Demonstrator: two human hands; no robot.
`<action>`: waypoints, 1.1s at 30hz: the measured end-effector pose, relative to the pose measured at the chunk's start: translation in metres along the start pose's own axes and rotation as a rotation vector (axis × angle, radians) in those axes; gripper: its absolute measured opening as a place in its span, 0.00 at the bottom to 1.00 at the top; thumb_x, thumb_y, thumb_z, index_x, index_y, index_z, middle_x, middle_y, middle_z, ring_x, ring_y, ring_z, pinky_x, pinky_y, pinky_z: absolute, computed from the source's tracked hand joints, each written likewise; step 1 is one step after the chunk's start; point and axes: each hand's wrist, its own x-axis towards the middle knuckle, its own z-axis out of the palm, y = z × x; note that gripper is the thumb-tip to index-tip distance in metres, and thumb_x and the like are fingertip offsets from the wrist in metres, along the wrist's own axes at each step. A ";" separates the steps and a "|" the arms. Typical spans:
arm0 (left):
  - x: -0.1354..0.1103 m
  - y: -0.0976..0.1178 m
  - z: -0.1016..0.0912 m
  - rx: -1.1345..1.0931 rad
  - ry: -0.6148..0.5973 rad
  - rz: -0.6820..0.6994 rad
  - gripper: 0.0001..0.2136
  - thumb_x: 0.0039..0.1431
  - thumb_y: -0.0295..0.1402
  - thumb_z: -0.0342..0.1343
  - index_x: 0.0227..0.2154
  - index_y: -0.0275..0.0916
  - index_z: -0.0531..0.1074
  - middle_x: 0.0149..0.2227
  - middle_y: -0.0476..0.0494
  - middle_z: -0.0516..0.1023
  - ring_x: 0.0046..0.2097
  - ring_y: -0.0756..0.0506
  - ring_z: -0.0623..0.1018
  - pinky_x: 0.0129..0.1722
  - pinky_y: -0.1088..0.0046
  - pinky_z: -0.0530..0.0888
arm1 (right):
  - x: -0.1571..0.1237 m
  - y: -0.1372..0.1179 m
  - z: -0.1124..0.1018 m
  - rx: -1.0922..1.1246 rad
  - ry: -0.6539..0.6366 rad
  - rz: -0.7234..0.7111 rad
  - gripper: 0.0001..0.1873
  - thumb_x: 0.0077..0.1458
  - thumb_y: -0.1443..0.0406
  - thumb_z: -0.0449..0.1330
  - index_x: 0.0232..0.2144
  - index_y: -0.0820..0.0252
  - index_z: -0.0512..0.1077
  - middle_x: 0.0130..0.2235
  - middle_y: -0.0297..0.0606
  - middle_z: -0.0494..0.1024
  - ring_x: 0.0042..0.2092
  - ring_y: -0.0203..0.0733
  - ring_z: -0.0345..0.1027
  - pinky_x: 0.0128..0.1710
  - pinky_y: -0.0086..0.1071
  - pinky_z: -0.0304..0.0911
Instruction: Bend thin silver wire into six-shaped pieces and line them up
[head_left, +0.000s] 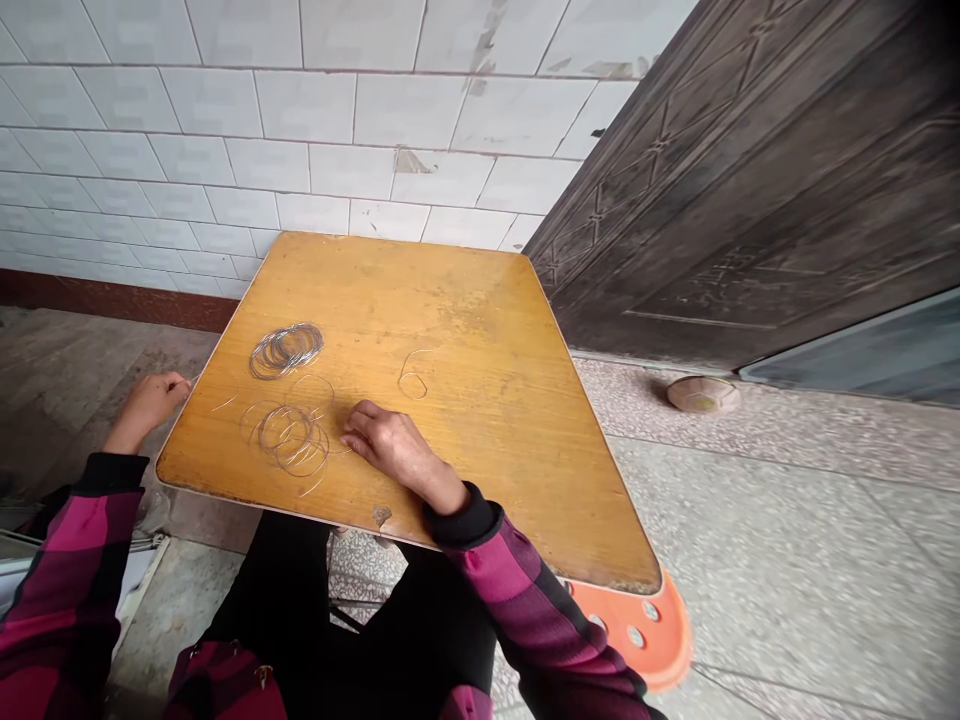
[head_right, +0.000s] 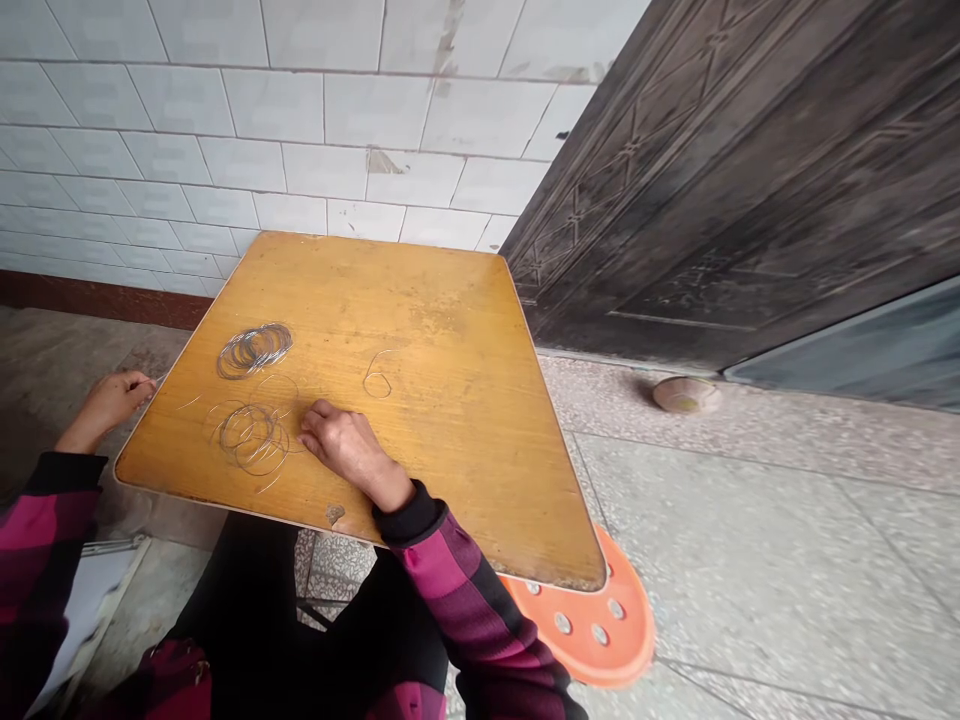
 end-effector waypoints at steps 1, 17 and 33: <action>-0.003 0.005 -0.002 0.023 0.022 -0.018 0.07 0.53 0.27 0.55 0.21 0.36 0.70 0.16 0.54 0.69 0.25 0.50 0.64 0.27 0.74 0.55 | 0.000 0.000 -0.001 0.021 0.019 0.002 0.04 0.61 0.67 0.59 0.38 0.62 0.73 0.41 0.42 0.74 0.34 0.37 0.69 0.31 0.30 0.61; -0.025 0.206 0.129 -1.024 -0.406 0.223 0.13 0.59 0.42 0.57 0.27 0.37 0.67 0.26 0.51 0.72 0.22 0.53 0.70 0.27 0.74 0.71 | -0.019 0.016 -0.023 1.396 0.375 0.273 0.19 0.58 0.52 0.61 0.46 0.56 0.74 0.42 0.39 0.81 0.44 0.38 0.75 0.55 0.40 0.65; -0.011 0.267 0.153 -1.484 -0.673 -0.174 0.10 0.63 0.29 0.54 0.26 0.34 0.65 0.21 0.55 0.63 0.17 0.59 0.57 0.17 0.84 0.60 | -0.036 0.031 -0.046 1.891 0.265 0.375 0.17 0.68 0.61 0.51 0.34 0.62 0.75 0.24 0.32 0.78 0.38 0.34 0.78 0.47 0.35 0.73</action>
